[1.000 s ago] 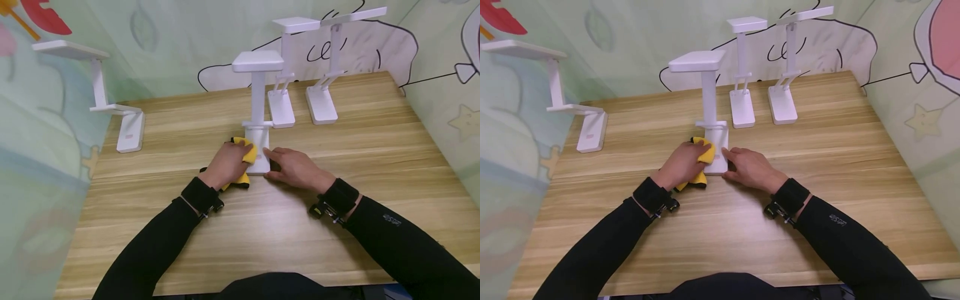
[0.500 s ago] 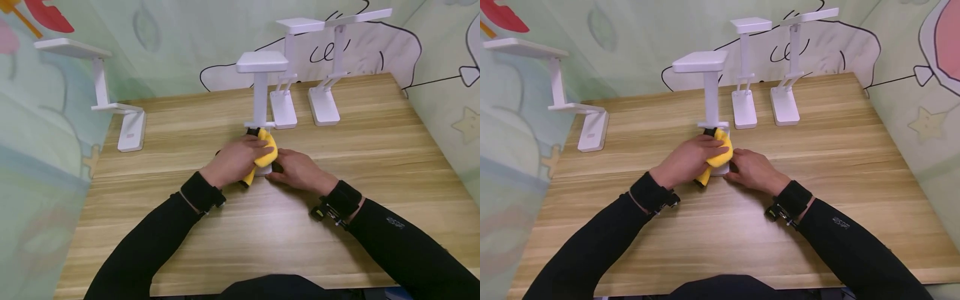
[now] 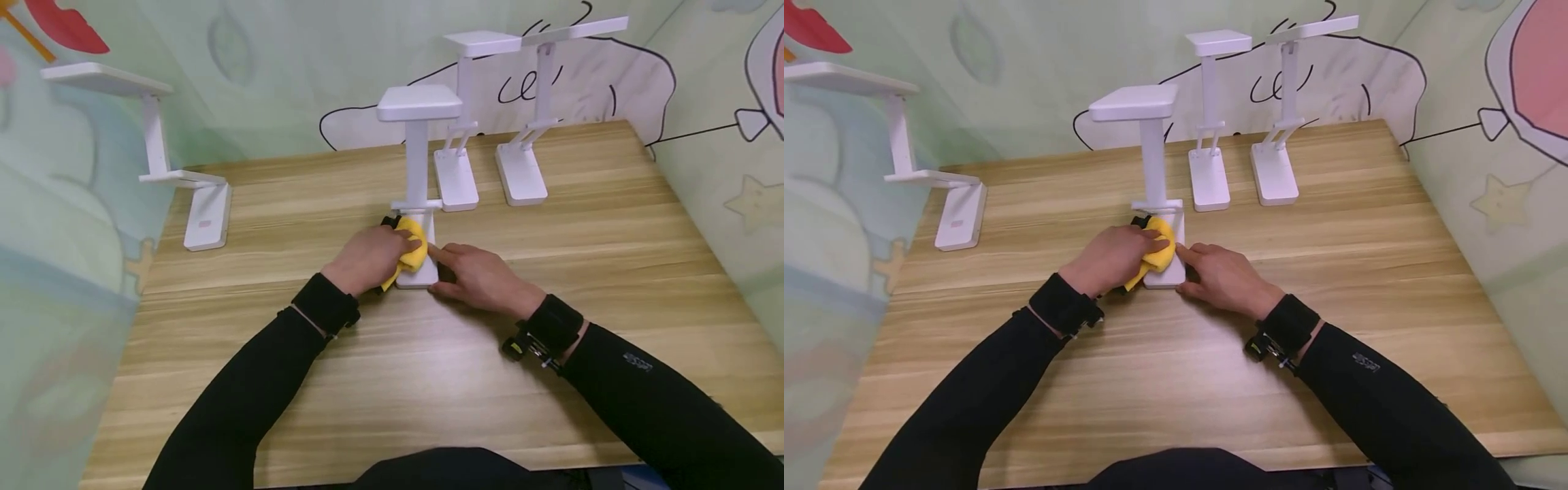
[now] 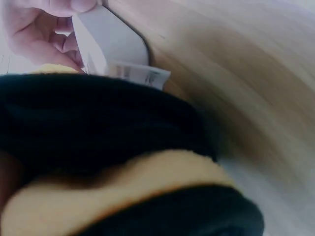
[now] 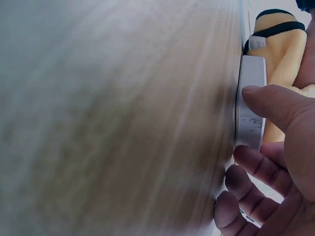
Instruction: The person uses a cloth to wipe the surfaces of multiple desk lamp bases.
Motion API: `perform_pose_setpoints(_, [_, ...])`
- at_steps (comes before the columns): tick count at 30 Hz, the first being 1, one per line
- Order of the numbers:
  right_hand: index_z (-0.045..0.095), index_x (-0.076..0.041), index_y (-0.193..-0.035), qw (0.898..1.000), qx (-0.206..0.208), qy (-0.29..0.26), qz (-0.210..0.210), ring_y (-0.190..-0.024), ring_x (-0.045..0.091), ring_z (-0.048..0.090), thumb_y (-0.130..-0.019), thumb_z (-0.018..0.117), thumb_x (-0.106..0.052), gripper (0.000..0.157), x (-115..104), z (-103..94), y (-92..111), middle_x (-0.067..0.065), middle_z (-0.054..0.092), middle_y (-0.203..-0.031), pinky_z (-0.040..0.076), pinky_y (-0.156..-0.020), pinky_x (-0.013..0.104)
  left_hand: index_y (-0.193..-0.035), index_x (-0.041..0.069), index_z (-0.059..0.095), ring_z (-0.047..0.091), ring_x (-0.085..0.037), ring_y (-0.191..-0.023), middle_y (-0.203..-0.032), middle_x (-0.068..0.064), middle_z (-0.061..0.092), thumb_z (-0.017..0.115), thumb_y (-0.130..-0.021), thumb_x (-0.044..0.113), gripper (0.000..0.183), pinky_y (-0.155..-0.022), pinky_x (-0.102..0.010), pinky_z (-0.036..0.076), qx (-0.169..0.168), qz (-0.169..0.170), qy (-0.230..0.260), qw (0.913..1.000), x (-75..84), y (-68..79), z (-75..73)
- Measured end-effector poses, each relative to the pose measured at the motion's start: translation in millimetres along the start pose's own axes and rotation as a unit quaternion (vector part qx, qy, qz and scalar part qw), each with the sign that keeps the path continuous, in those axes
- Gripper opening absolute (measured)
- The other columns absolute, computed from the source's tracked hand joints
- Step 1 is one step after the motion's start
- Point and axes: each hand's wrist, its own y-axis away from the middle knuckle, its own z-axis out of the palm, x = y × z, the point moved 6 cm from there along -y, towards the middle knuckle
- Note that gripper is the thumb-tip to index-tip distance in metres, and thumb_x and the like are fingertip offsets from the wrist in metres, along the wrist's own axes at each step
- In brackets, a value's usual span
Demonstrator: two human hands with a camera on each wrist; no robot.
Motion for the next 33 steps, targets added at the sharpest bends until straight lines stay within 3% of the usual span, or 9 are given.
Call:
perform_pose_setpoints(6, [0.038,-0.006,-0.147,1.000,-0.008,0.002,0.019,-0.086,0.019,0.056,-0.089,0.067,-0.041,0.074,1.9,0.1,0.0,0.011,0.062,-0.116,0.052,-0.073,0.040,-0.136,0.019,0.056,0.063,-0.024,-0.092,-0.129,-0.008,0.063,0.052,-0.096,0.003,0.043,-0.083,-0.036,0.053,0.029,-0.005,0.066,0.9974,-17.8,15.7,4.3])
perform_pose_setpoints(13, [0.039,-0.006,-0.147,1.000,-0.009,-0.003,0.027,-0.091,0.020,0.058,-0.088,0.067,-0.040,0.074,2.3,0.2,0.6,0.013,0.062,-0.118,0.053,-0.076,0.041,-0.130,0.017,0.063,0.058,-0.020,-0.091,-0.121,-0.008,0.067,0.054,-0.091,-0.001,0.044,-0.084,-0.036,0.051,0.013,-0.076,0.123,0.9894,-44.6,29.6,-2.9])
perform_pose_setpoints(17, [0.038,-0.006,-0.147,1.000,-0.009,-0.001,0.024,-0.089,0.019,0.057,-0.088,0.067,-0.040,0.074,3.7,-0.2,2.6,0.012,0.061,-0.117,0.052,-0.075,0.041,-0.131,0.017,0.061,0.059,-0.021,-0.103,-0.125,-0.007,0.065,0.053,-0.093,0.000,0.043,-0.092,-0.036,0.050,0.050,-0.042,0.119,0.9908,-27.9,23.1,-16.7])
perform_pose_setpoints(21, [0.040,-0.007,-0.146,1.000,-0.004,-0.003,0.010,-0.086,0.019,0.055,-0.089,0.066,-0.041,0.072,2.7,0.2,2.0,0.009,0.061,-0.111,0.052,-0.074,0.040,-0.133,0.018,0.060,0.055,-0.021,-0.119,-0.131,-0.007,0.062,0.052,-0.093,0.000,0.045,-0.100,-0.037,0.046,0.068,0.015,0.089,0.9936,-5.8,9.0,-17.3])
perform_pose_setpoints(27, [0.040,-0.005,-0.146,1.000,-0.001,0.000,0.004,-0.087,0.019,0.056,-0.089,0.066,-0.041,0.072,0.0,1.3,0.4,0.009,0.062,-0.111,0.052,-0.075,0.041,-0.134,0.022,0.060,0.053,-0.021,-0.121,-0.134,-0.004,0.061,0.052,-0.094,0.002,0.045,-0.100,-0.037,0.046,0.070,0.006,0.067,0.9953,-7.3,0.0,-5.7])
perform_pose_setpoints(33, [0.038,-0.005,-0.147,1.000,-0.002,0.000,0.010,-0.089,0.021,0.058,-0.089,0.066,-0.040,0.074,0.3,1.7,-0.3,0.012,0.062,-0.115,0.053,-0.076,0.041,-0.132,0.018,0.060,0.054,-0.022,-0.121,-0.133,-0.006,0.061,0.051,-0.096,0.004,0.040,-0.099,-0.037,0.047,0.082,-0.018,0.086,0.9927,-21.1,12.6,0.1])
